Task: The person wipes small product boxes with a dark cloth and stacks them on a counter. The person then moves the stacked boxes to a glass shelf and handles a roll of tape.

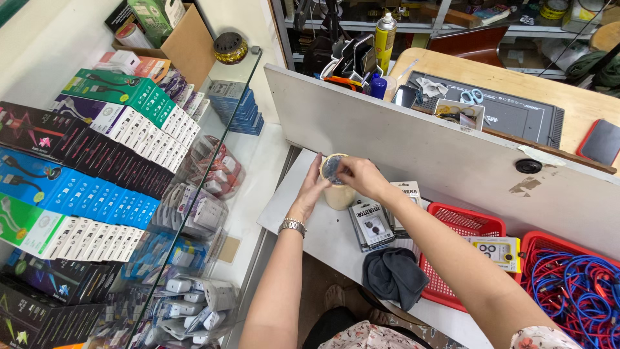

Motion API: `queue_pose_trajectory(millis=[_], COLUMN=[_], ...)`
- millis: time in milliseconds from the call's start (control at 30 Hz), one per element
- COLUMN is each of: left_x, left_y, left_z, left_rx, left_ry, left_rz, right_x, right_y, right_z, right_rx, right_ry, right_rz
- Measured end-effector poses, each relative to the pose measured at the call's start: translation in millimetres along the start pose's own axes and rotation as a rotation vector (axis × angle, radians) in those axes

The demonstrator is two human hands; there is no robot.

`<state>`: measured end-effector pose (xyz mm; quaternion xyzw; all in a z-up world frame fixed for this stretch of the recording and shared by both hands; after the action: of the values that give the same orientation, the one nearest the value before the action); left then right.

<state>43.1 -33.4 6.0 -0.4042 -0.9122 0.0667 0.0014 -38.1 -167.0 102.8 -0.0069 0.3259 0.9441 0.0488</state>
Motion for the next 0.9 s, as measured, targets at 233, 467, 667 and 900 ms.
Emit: queue_pose_trajectory(millis=[233,467,667,900], left_x=[0.8,5.8,7.5,5.6], left_y=[-28.3,-31.3,-28.5,-31.4], left_z=[-20.3,-42.1,-45.3,-44.6], left_rx=[-0.726,-0.7,-0.648,-0.731], left_ry=[-0.015,-0.053,-0.016,-0.041], left_rz=[-0.245,-0.209,-0.191,-0.117], right_x=[-7.9,-36.4,-77.8,-103.4], right_y=[-23.7,-31.8,18.8,35.6], right_z=[-90.8,-181.0,-142.8,-64.0], right_rx=[-0.339,-1.23,-0.713,-0.734], right_ry=[-0.206,-0.294,-0.24,-0.008], right_rz=[-0.241,-0.422,-0.399,-0.455])
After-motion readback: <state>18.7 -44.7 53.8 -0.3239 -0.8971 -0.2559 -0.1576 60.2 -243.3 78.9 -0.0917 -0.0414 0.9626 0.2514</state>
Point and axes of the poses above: each hand's wrist, its own x-axis away from the middle knuckle, its own y-axis out of the back of the hand, z = x × y, the point moved 7 cm from there along -x, towards the middle knuckle, and after that the axes turned 4 degrees about z, right-handed, at the moved point
